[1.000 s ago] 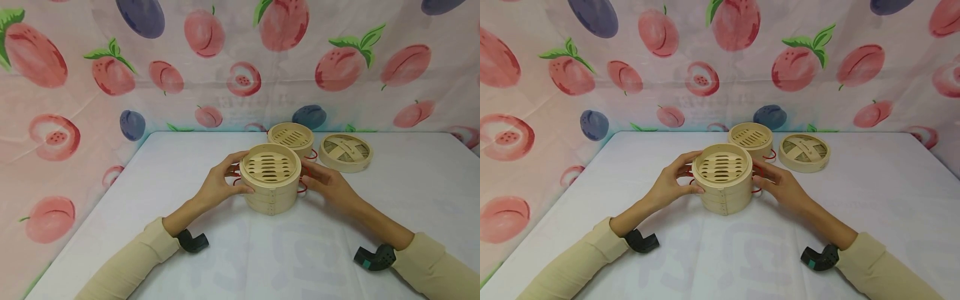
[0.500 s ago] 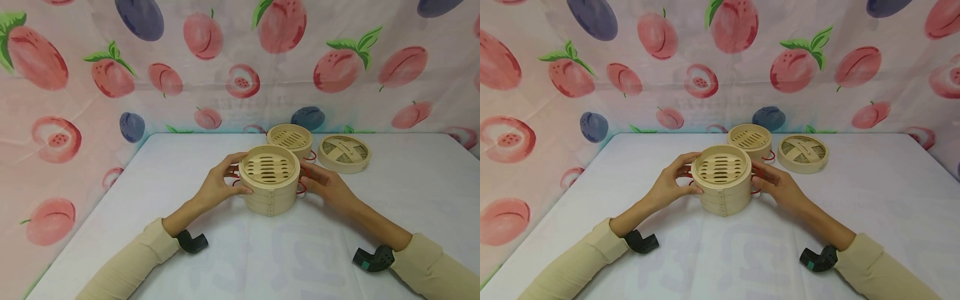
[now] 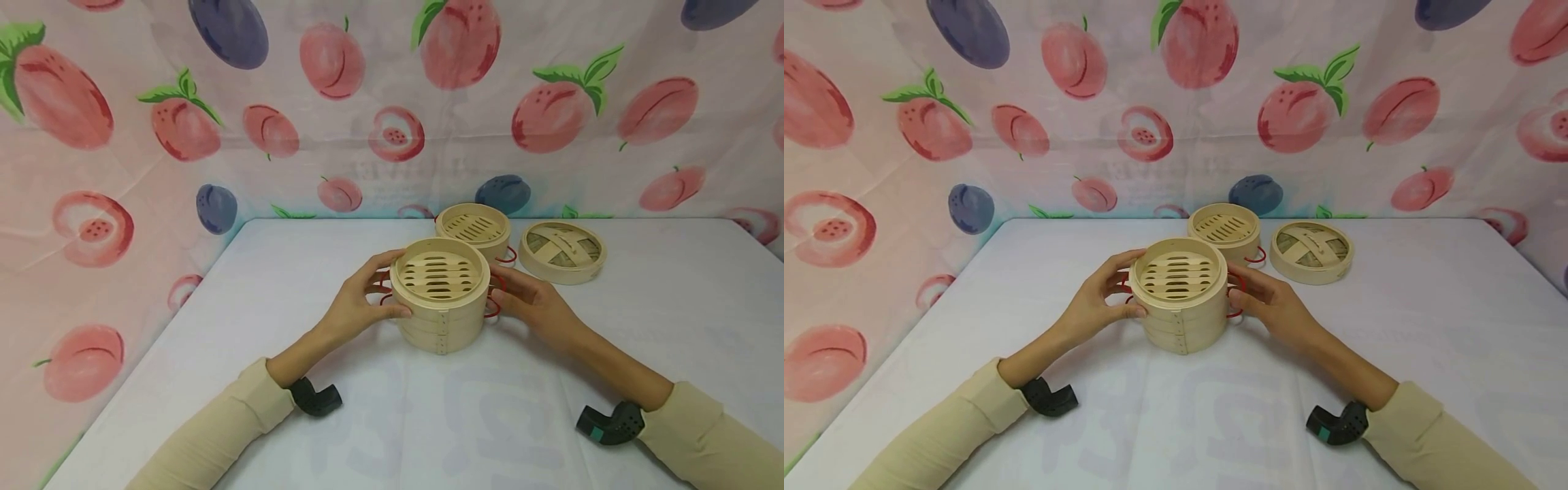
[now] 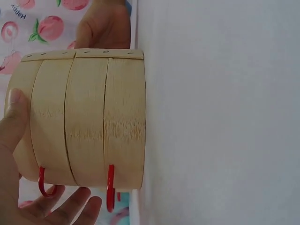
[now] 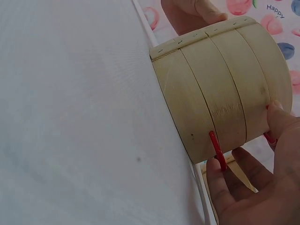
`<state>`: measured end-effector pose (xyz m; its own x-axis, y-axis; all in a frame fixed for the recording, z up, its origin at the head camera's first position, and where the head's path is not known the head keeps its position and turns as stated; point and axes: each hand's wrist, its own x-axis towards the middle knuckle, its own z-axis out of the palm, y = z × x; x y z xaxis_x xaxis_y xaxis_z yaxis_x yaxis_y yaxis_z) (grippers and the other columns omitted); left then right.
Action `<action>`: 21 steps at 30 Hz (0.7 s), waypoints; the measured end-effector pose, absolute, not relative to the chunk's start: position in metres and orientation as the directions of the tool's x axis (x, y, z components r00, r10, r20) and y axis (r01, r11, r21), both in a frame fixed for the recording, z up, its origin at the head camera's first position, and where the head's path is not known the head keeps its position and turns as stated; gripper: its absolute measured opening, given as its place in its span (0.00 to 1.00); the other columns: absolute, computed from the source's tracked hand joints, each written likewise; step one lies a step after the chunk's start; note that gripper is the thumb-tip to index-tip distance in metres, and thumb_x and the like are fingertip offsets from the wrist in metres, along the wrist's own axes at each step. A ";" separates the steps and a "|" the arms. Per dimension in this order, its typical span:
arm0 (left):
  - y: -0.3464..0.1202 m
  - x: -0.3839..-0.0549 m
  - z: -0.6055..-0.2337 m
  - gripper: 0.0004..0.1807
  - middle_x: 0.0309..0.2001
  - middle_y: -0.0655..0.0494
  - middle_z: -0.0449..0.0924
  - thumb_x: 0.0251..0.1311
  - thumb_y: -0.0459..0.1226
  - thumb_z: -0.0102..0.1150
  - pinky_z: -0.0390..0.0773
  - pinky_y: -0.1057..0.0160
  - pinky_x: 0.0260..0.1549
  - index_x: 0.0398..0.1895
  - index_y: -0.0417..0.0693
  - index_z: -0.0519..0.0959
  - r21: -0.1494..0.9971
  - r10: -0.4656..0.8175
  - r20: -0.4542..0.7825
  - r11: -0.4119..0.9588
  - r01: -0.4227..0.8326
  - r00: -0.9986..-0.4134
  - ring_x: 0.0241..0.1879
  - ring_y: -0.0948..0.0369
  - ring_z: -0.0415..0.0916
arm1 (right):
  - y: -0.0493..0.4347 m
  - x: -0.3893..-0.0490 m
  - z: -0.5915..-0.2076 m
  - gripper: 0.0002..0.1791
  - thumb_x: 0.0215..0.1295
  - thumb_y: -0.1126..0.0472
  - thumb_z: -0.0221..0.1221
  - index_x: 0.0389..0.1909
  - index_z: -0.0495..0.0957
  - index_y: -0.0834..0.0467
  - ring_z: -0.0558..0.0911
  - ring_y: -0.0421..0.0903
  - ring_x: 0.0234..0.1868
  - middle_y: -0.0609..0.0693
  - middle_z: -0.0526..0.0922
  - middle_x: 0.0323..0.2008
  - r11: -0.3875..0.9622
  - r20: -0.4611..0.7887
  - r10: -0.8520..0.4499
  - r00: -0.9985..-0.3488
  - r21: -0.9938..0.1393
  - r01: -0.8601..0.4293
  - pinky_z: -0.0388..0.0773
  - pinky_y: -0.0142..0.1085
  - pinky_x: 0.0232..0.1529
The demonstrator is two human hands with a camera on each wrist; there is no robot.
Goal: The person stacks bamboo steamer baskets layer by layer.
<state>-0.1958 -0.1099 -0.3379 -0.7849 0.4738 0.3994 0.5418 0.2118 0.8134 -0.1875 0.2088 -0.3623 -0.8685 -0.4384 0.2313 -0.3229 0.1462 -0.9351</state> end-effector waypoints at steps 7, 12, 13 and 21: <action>-0.110 -0.198 -0.349 0.45 0.69 0.58 0.60 0.52 0.31 0.69 0.70 0.48 0.55 0.73 0.59 0.59 0.892 0.467 0.359 0.083 0.444 -0.808 0.60 0.53 0.68 | 0.208 -0.188 -0.363 0.28 0.72 0.62 0.52 0.71 0.61 0.54 0.71 0.44 0.62 0.56 0.66 0.67 0.153 0.229 -0.435 -0.871 -0.934 -0.322 0.73 0.38 0.55; -0.113 -0.196 -0.357 0.45 0.68 0.57 0.62 0.53 0.29 0.68 0.69 0.51 0.58 0.73 0.63 0.59 0.911 0.445 0.338 0.067 0.407 -0.829 0.62 0.56 0.66 | 0.210 -0.189 -0.362 0.26 0.73 0.62 0.51 0.70 0.62 0.55 0.71 0.42 0.62 0.57 0.67 0.66 0.163 0.251 -0.445 -0.860 -0.921 -0.353 0.73 0.35 0.55; -0.114 -0.196 -0.358 0.45 0.68 0.57 0.62 0.54 0.29 0.67 0.69 0.51 0.58 0.72 0.64 0.59 0.914 0.446 0.336 0.060 0.402 -0.830 0.62 0.56 0.66 | 0.210 -0.189 -0.362 0.26 0.73 0.62 0.50 0.70 0.62 0.55 0.71 0.42 0.62 0.56 0.68 0.65 0.172 0.258 -0.445 -0.858 -0.915 -0.364 0.74 0.35 0.54; -0.115 -0.196 -0.365 0.46 0.69 0.58 0.60 0.53 0.29 0.68 0.70 0.52 0.57 0.72 0.64 0.59 0.915 0.468 0.361 -0.009 0.404 -0.807 0.61 0.52 0.66 | 0.219 -0.196 -0.355 0.22 0.75 0.62 0.48 0.68 0.66 0.55 0.74 0.43 0.59 0.54 0.72 0.62 0.231 0.341 -0.389 -0.856 -0.863 -0.449 0.75 0.35 0.52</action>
<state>-0.1961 -0.1149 -0.3654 -0.8067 0.4680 0.3609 0.4040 -0.0089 0.9147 -0.1957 0.2193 -0.3545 -0.8558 -0.3894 0.3406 -0.4486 0.2306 -0.8635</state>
